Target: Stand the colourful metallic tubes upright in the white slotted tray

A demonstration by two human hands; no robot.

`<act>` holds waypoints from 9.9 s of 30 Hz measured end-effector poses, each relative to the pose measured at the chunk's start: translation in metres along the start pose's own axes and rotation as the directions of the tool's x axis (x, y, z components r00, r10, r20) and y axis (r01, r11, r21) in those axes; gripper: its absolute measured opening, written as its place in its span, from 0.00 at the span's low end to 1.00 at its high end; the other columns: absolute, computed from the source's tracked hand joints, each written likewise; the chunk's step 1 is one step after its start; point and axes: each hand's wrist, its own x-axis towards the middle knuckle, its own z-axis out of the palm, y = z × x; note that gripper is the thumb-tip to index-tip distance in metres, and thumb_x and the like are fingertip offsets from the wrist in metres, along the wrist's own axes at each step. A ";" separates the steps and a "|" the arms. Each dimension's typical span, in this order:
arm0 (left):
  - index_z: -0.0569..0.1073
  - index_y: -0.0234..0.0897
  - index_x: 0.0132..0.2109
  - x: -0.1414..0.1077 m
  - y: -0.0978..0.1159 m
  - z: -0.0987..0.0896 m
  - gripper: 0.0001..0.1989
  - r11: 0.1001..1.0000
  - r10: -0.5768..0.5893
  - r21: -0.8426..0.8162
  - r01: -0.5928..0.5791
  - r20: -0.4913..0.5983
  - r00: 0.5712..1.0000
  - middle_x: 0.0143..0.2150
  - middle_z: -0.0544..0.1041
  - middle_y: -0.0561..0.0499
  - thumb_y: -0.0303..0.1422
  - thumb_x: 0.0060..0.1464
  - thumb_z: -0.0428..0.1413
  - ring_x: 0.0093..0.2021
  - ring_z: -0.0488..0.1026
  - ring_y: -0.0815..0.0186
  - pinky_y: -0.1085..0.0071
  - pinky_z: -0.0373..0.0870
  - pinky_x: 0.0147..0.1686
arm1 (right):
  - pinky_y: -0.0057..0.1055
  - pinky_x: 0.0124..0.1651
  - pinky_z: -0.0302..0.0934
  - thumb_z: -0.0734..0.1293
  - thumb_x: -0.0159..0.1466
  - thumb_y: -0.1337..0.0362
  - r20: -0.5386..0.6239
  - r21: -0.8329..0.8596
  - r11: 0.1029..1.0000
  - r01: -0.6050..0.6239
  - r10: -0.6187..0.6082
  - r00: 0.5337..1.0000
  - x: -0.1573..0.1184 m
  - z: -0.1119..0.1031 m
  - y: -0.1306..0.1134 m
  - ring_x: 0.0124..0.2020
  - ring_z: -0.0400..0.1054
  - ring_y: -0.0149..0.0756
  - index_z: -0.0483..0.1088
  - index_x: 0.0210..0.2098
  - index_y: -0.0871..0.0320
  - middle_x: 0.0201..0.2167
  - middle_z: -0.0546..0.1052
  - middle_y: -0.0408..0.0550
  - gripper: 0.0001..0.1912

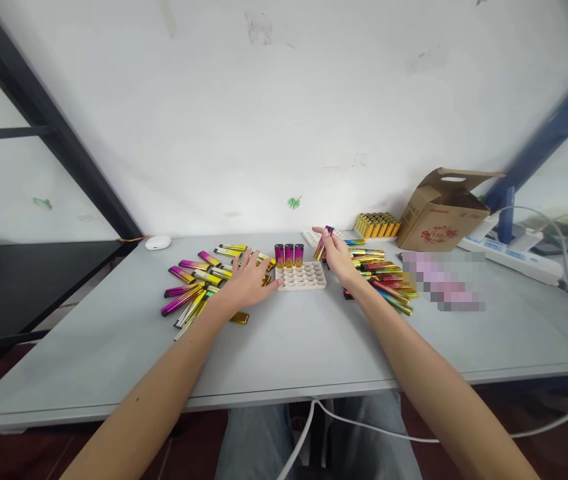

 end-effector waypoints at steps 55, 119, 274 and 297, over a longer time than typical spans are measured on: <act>0.69 0.40 0.57 0.015 -0.085 -0.023 0.25 0.763 -0.637 -0.079 0.641 -0.259 0.726 0.47 0.80 0.42 0.32 0.50 0.57 0.50 0.74 0.46 0.54 0.68 0.46 | 0.35 0.40 0.62 0.60 0.65 0.48 0.297 -0.617 0.748 0.247 -0.069 0.952 -0.006 0.000 0.008 0.34 0.70 0.41 0.71 0.30 0.57 0.29 0.76 0.47 0.20; 0.63 0.38 0.59 0.007 0.012 -0.004 0.20 0.960 0.070 -0.191 -0.207 -0.550 0.832 0.58 0.66 0.39 0.39 0.64 0.48 0.60 0.63 0.52 0.53 0.61 0.60 | 0.29 0.24 0.53 0.52 0.63 0.45 0.314 0.298 0.881 -0.369 0.275 0.909 -0.015 0.014 -0.039 0.19 0.45 0.32 0.52 0.24 0.52 0.19 0.49 0.37 0.20; 0.63 0.36 0.59 0.001 0.020 -0.012 0.23 0.946 0.118 -0.139 -0.294 -0.697 0.707 0.48 0.77 0.44 0.40 0.62 0.54 0.46 0.74 0.59 0.59 0.69 0.51 | 0.29 0.36 0.66 0.62 0.65 0.46 0.078 0.431 0.896 -0.106 0.080 0.994 -0.023 0.027 -0.034 0.32 0.71 0.31 0.65 0.45 0.48 0.28 0.71 0.39 0.16; 0.74 0.36 0.47 0.004 0.014 -0.010 0.14 0.946 0.148 -0.150 -0.288 -0.589 0.794 0.50 0.73 0.42 0.36 0.66 0.46 0.53 0.69 0.57 0.57 0.66 0.56 | 0.29 0.27 0.59 0.53 0.70 0.49 0.609 0.540 0.548 -0.639 0.271 0.746 -0.025 0.020 -0.038 0.23 0.58 0.31 0.60 0.27 0.55 0.21 0.60 0.39 0.21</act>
